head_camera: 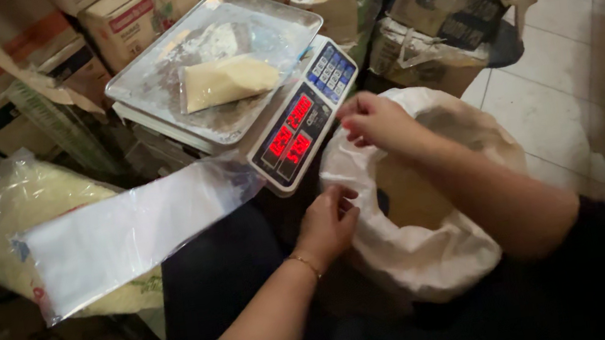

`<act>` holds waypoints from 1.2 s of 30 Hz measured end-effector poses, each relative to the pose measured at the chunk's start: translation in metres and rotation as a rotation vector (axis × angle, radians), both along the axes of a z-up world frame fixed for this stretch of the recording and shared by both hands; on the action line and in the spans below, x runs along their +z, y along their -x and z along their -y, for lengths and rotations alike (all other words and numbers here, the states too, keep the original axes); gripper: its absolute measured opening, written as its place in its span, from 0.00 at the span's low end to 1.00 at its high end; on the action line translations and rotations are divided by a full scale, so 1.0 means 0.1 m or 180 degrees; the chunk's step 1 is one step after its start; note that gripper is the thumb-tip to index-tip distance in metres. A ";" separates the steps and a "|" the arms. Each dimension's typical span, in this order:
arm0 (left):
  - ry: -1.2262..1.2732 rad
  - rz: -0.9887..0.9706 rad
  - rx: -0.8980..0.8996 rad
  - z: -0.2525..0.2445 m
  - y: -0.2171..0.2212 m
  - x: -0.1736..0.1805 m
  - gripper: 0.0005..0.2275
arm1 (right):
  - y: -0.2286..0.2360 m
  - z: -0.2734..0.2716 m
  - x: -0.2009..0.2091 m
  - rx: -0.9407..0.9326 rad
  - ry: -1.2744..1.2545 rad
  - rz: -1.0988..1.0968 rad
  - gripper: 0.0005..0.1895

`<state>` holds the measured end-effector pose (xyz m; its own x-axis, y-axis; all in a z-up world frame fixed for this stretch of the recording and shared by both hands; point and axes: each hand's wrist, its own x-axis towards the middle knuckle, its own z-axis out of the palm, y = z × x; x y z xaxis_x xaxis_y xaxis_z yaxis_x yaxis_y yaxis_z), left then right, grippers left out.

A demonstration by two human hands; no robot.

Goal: The person scoops a light-colored powder from a large sack into small plastic bags using a blue scoop. They place each filled bag on a digital scale to measure the weight, then remove the bag and repeat the process.

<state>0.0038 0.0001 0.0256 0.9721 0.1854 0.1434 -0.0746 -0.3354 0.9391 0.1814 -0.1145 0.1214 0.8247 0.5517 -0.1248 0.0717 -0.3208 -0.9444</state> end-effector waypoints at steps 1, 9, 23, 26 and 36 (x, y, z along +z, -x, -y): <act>-0.0002 -0.0003 -0.0004 0.00 0.00 -0.01 0.11 | -0.02 -0.06 0.06 -0.0013 -0.0121 -0.0122 0.14; 0.0352 0.0141 -0.0044 -0.01 -0.03 -0.11 0.12 | -0.19 -0.63 0.40 -0.0157 -0.0626 -0.0819 0.24; 0.0541 0.0312 0.0054 0.04 -0.10 -0.16 0.11 | -0.60 -1.16 0.31 -0.0594 -0.0135 -0.1201 0.23; 0.0533 0.0202 0.0077 0.03 -0.09 -0.14 0.12 | -0.76 -1.15 0.14 -0.1009 -0.0148 -0.1573 0.25; 0.0699 0.0178 -0.0014 -0.07 0.04 0.26 0.12 | -0.81 -1.37 0.26 -0.0239 0.0162 0.0511 0.08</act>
